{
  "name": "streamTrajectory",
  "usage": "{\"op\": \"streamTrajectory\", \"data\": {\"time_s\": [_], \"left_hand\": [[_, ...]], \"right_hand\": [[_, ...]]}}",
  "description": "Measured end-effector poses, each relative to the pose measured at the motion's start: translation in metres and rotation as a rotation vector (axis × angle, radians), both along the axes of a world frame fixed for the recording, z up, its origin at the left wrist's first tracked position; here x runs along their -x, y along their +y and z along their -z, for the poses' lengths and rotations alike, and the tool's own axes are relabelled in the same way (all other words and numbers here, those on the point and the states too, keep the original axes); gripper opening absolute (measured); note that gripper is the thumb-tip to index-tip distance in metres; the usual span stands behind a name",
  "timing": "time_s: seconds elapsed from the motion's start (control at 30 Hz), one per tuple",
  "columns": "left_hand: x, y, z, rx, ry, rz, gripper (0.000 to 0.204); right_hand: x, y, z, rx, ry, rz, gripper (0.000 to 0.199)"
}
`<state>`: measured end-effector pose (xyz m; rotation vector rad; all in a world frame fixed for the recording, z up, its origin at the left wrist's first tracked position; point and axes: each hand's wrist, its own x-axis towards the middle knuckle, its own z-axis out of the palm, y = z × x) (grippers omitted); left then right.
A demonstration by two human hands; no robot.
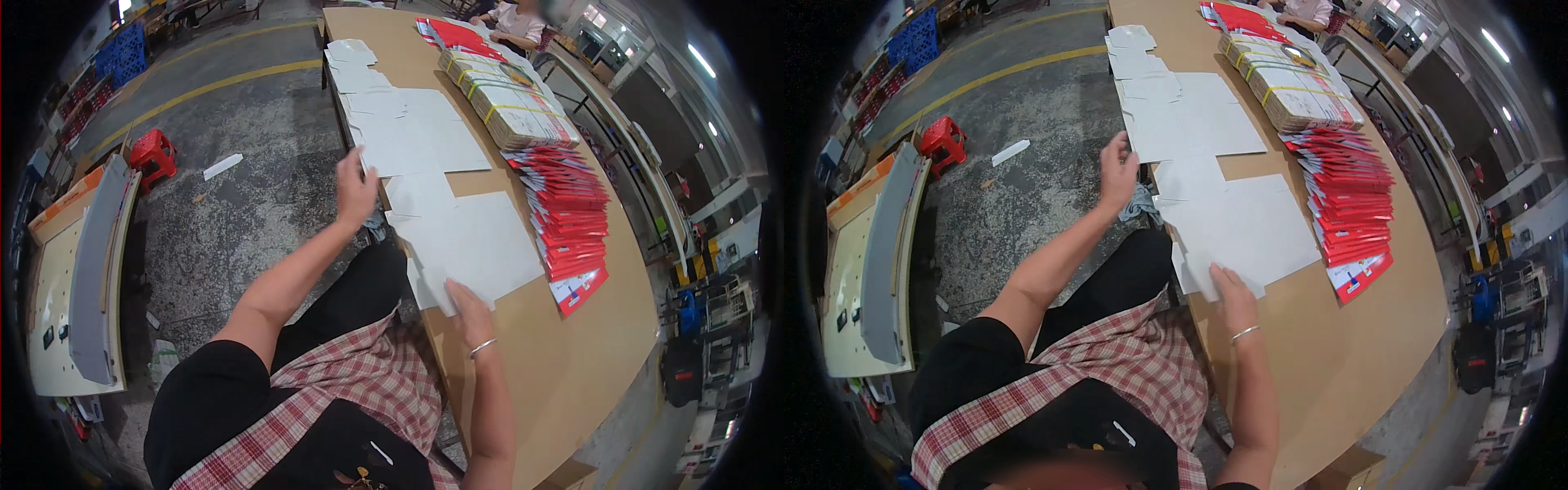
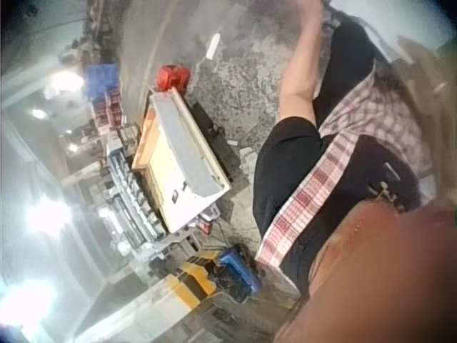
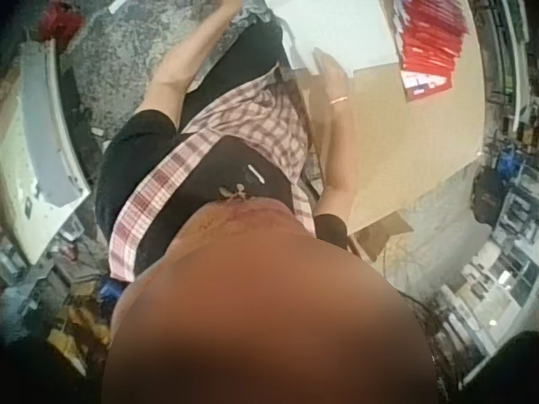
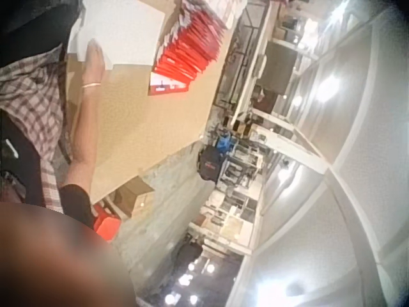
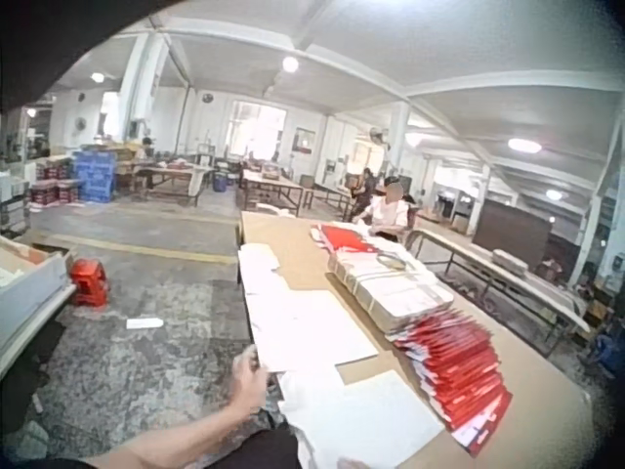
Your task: Folding and organizing paper inserts and cardboard packaging for electric hair clippers.
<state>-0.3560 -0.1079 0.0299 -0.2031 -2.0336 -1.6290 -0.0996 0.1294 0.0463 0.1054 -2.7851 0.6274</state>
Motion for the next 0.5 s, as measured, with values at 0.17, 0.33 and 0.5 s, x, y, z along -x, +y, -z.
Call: {"op": "streamTrajectory", "data": {"time_s": [0.17, 0.33, 0.5], "left_hand": [[-0.138, 0.026, -0.113, 0.32, 0.376, 0.605, 0.074], [-0.214, 0.059, -0.092, 1.088, 0.426, 1.46, 0.106], [-0.298, 0.117, 0.007, 1.066, 0.649, 1.715, 0.091]], "right_hand": [[-0.072, -0.008, -0.061, -0.053, 0.294, 0.242, 0.04], [-0.269, -0.027, -0.018, -0.006, 0.271, 0.524, 0.031], [-0.402, -0.055, 0.034, 0.055, 0.14, 0.81, 0.026]]}}
